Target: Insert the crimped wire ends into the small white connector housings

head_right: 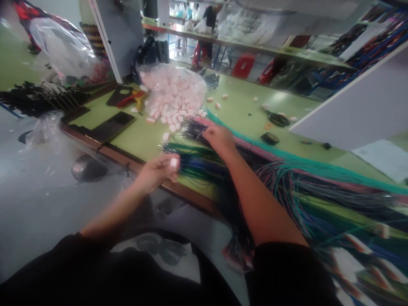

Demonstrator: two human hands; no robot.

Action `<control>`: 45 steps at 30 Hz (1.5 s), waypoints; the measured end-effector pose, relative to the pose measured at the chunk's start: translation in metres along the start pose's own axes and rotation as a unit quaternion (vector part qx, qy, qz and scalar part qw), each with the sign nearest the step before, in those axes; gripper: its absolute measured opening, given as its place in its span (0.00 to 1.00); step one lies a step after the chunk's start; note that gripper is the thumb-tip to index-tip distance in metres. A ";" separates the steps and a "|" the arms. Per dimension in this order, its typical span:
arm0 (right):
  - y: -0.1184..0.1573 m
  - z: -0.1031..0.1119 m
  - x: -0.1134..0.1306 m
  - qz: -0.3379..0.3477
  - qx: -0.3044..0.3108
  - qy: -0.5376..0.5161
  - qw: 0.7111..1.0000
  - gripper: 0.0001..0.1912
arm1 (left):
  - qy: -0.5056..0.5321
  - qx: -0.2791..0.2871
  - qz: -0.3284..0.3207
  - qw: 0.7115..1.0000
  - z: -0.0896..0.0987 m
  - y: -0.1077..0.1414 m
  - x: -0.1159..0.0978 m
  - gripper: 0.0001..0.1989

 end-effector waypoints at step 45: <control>0.047 0.004 0.004 0.128 -0.089 0.102 0.982 0.11 | -0.467 0.050 0.002 0.883 -0.055 -0.086 -0.013 0.18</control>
Point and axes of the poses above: each hand's wrist, its own y-axis away from the middle knuckle, its own z-axis out of the back of the hand, x = y × z, the point moved 4 cm from there along -y, towards the middle knuckle, and after that the axes turned 14 degrees about -z, right-handed, at the moved point
